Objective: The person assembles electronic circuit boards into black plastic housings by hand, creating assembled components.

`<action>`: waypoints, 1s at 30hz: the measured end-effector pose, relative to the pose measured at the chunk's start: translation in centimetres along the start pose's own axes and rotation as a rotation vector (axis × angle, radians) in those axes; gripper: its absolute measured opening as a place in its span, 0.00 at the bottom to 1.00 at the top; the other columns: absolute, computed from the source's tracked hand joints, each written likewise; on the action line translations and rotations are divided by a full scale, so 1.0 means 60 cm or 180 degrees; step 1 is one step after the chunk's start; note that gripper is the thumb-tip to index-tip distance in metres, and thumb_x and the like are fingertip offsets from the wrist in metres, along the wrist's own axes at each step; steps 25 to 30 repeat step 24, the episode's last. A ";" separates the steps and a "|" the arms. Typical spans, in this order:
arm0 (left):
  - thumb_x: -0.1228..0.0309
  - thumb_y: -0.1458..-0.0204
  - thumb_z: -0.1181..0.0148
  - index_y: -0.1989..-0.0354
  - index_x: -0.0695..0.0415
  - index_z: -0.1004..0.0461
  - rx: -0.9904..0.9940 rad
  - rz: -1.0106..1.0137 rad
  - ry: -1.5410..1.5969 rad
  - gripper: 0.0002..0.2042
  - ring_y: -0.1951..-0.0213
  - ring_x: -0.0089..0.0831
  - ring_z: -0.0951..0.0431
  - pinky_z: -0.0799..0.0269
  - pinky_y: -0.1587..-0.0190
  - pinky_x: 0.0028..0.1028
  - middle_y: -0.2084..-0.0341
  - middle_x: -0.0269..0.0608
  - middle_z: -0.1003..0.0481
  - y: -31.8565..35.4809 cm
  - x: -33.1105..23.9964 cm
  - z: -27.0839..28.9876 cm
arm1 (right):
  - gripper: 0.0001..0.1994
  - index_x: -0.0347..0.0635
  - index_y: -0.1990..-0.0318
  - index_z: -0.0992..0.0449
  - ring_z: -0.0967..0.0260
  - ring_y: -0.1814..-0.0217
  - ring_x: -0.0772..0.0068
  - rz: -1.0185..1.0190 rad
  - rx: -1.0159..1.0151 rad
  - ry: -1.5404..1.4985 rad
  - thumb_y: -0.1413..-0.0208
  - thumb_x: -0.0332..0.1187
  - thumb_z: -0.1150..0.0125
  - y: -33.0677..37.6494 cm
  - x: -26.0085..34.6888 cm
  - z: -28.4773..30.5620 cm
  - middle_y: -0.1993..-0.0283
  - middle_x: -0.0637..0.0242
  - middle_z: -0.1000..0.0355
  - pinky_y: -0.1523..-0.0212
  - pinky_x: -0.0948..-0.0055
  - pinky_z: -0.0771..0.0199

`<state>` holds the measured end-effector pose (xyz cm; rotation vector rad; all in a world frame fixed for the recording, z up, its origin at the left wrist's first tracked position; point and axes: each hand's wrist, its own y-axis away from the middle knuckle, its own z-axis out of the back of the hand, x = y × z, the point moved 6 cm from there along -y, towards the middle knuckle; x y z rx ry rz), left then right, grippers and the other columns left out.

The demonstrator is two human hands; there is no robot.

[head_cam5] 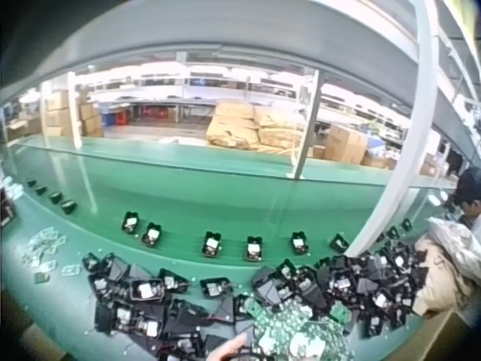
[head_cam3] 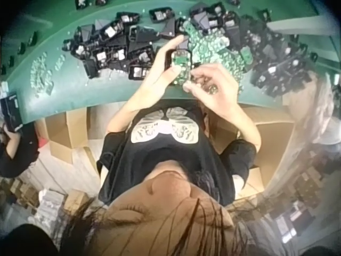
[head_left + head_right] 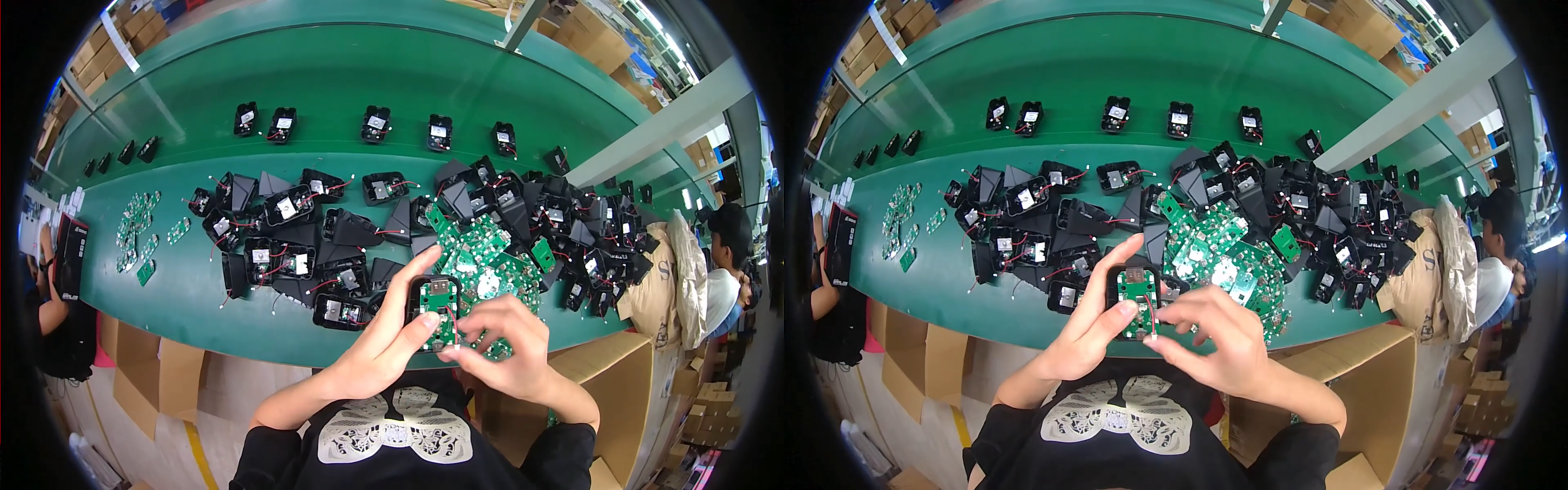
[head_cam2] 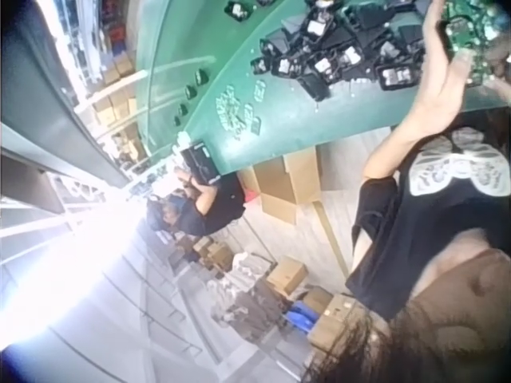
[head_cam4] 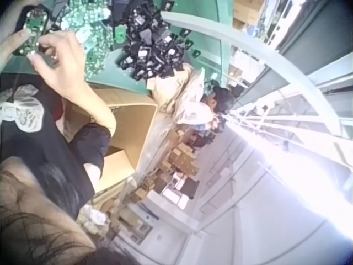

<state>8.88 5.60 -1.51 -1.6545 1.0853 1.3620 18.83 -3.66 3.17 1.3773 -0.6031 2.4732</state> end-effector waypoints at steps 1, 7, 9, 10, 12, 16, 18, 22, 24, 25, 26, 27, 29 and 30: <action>0.71 0.44 0.60 0.37 0.62 0.62 -0.0035 -0.0186 -0.0094 0.28 0.53 0.27 0.34 0.40 0.48 0.28 0.54 0.46 0.37 0.000 0.001 -0.001 | 0.11 0.40 0.70 0.25 0.31 0.76 0.77 0.0604 -0.0002 0.0418 0.64 0.28 0.30 0.002 0.015 -0.001 0.73 0.69 0.31 0.79 0.81 0.33; 0.72 0.45 0.59 0.37 0.64 0.63 -0.0058 0.0028 0.0140 0.29 0.49 0.28 0.37 0.43 0.45 0.29 0.47 0.46 0.44 0.000 -0.004 -0.003 | 0.15 0.48 0.69 0.22 0.38 0.78 0.79 0.1569 -0.0030 0.1288 0.71 0.29 0.27 0.014 0.039 -0.008 0.75 0.75 0.31 0.82 0.82 0.43; 0.72 0.45 0.59 0.37 0.65 0.63 -0.0077 -0.0042 0.0085 0.29 0.48 0.29 0.39 0.45 0.44 0.29 0.44 0.46 0.47 -0.002 -0.009 -0.003 | 0.15 0.47 0.69 0.21 0.37 0.78 0.78 0.1527 0.0019 0.1258 0.70 0.29 0.27 0.015 0.042 -0.008 0.75 0.74 0.31 0.81 0.81 0.42; 0.73 0.46 0.59 0.37 0.65 0.63 -0.0006 -0.0135 -0.0065 0.30 0.45 0.30 0.42 0.49 0.42 0.29 0.41 0.46 0.51 -0.002 -0.014 -0.004 | 0.14 0.47 0.69 0.21 0.37 0.78 0.78 0.1482 0.0058 0.1227 0.70 0.29 0.28 0.014 0.042 -0.009 0.75 0.74 0.31 0.81 0.81 0.40; 0.74 0.47 0.59 0.37 0.65 0.63 0.0060 -0.0227 -0.0208 0.30 0.41 0.31 0.46 0.53 0.40 0.30 0.39 0.46 0.54 -0.002 -0.019 -0.004 | 0.14 0.46 0.69 0.22 0.37 0.77 0.77 0.1348 0.0178 0.1087 0.70 0.28 0.28 0.011 0.041 -0.007 0.74 0.73 0.31 0.81 0.80 0.40; 0.73 0.45 0.61 0.37 0.64 0.64 0.0345 0.0017 0.0349 0.29 0.35 0.37 0.62 0.66 0.36 0.33 0.37 0.50 0.59 -0.003 -0.013 -0.010 | 0.15 0.44 0.68 0.22 0.36 0.76 0.74 0.1366 0.0368 0.1173 0.69 0.24 0.29 0.011 0.038 -0.012 0.72 0.69 0.32 0.81 0.78 0.37; 0.74 0.46 0.61 0.37 0.64 0.65 0.0404 0.0141 0.0524 0.29 0.35 0.37 0.62 0.66 0.36 0.33 0.37 0.50 0.60 -0.003 -0.008 -0.011 | 0.14 0.43 0.69 0.23 0.36 0.75 0.72 0.1477 0.0410 0.1082 0.69 0.23 0.29 0.014 0.039 -0.015 0.71 0.67 0.32 0.81 0.78 0.38; 0.74 0.46 0.60 0.37 0.63 0.65 0.0439 -0.0009 0.0439 0.29 0.35 0.37 0.63 0.66 0.36 0.33 0.37 0.50 0.61 -0.002 -0.010 -0.013 | 0.12 0.41 0.70 0.25 0.36 0.75 0.72 0.1469 0.0332 0.0929 0.67 0.24 0.30 0.014 0.040 -0.010 0.71 0.67 0.32 0.80 0.78 0.37; 0.74 0.46 0.60 0.37 0.62 0.65 0.0451 -0.0081 0.0428 0.29 0.35 0.37 0.63 0.66 0.36 0.33 0.37 0.50 0.61 -0.001 -0.012 -0.014 | 0.11 0.39 0.70 0.25 0.37 0.75 0.72 0.1496 0.0332 0.0859 0.64 0.24 0.32 0.012 0.043 -0.009 0.71 0.67 0.33 0.81 0.78 0.36; 0.74 0.46 0.60 0.37 0.62 0.65 0.0451 -0.0081 0.0428 0.29 0.35 0.37 0.63 0.66 0.36 0.33 0.37 0.50 0.61 -0.001 -0.012 -0.014 | 0.11 0.39 0.70 0.25 0.37 0.75 0.72 0.1496 0.0332 0.0859 0.64 0.24 0.32 0.012 0.043 -0.009 0.71 0.67 0.33 0.81 0.78 0.36; 0.74 0.46 0.60 0.37 0.62 0.65 0.0451 -0.0081 0.0428 0.29 0.35 0.37 0.63 0.66 0.36 0.33 0.37 0.50 0.61 -0.001 -0.012 -0.014 | 0.11 0.39 0.70 0.25 0.37 0.75 0.72 0.1496 0.0332 0.0859 0.64 0.24 0.32 0.012 0.043 -0.009 0.71 0.67 0.33 0.81 0.78 0.36; 0.74 0.46 0.60 0.37 0.62 0.65 0.0451 -0.0081 0.0428 0.29 0.35 0.37 0.63 0.66 0.36 0.33 0.37 0.50 0.61 -0.001 -0.012 -0.014 | 0.11 0.39 0.70 0.25 0.37 0.75 0.72 0.1496 0.0332 0.0859 0.64 0.24 0.32 0.012 0.043 -0.009 0.71 0.67 0.33 0.81 0.78 0.36; 0.74 0.46 0.60 0.37 0.62 0.65 0.0451 -0.0081 0.0428 0.29 0.35 0.37 0.63 0.66 0.36 0.33 0.37 0.50 0.61 -0.001 -0.012 -0.014 | 0.11 0.39 0.70 0.25 0.37 0.75 0.72 0.1496 0.0332 0.0859 0.64 0.24 0.32 0.012 0.043 -0.009 0.71 0.67 0.33 0.81 0.78 0.36; 0.74 0.46 0.60 0.37 0.62 0.65 0.0451 -0.0081 0.0428 0.29 0.35 0.37 0.63 0.66 0.36 0.33 0.37 0.50 0.61 -0.001 -0.012 -0.014 | 0.11 0.39 0.70 0.25 0.37 0.75 0.72 0.1496 0.0332 0.0859 0.64 0.24 0.32 0.012 0.043 -0.009 0.71 0.67 0.33 0.81 0.78 0.36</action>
